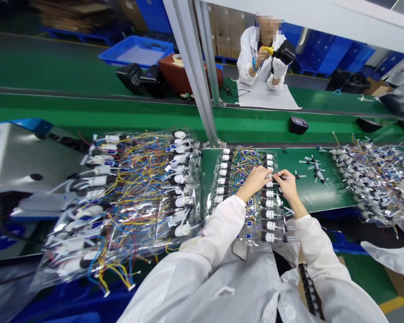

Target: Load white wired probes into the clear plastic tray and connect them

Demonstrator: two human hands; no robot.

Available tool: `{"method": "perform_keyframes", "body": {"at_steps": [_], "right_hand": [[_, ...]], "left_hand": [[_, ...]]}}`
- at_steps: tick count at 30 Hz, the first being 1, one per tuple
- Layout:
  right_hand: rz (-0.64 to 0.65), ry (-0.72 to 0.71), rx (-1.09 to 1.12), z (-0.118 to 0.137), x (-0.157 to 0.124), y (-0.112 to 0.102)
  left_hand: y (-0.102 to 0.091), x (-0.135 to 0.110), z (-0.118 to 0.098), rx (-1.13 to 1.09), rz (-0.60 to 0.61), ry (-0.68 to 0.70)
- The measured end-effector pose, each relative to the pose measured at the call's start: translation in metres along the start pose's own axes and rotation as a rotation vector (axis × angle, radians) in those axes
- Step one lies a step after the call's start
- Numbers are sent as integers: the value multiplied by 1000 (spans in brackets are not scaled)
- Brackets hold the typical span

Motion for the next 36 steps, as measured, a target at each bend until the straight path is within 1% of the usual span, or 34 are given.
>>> {"method": "perform_keyframes", "body": {"at_steps": [8, 13, 18, 23, 28, 30, 32, 34, 36], "right_hand": [[-86, 19, 52, -10, -5, 2], [-82, 4, 65, -14, -5, 3], [-85, 11, 39, -12, -4, 5], [-44, -28, -35, -4, -3, 7], [73, -162, -209, 6, 4, 2], [114, -145, -209, 8, 7, -2], [134, -96, -153, 9, 9, -4], [118, -64, -131, 9, 8, -6], [76, -62, -169, 10, 8, -7]], "left_hand": [[-2, 1, 0, -48, 13, -33], [0, 1, 3, -60, 0, -23], [1, 0, 1, -76, -21, -5], [2, 2, 0, -53, -11, -17], [3, 5, 2, -42, -1, 1], [2, 5, 3, -55, -1, -1], [2, 5, 3, -79, -4, -8], [2, 5, 3, -103, -11, -17], [2, 5, 3, -117, -18, -19]]}}
Point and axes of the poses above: each hand's wrist, its own x-axis towards the middle knuckle, its own y-axis out of the palm, z = x × y, the point moved 2 cm from there along x, towards the middle knuckle, and after that the axes turned 9 degrees about -y, right-handed, at the moved point
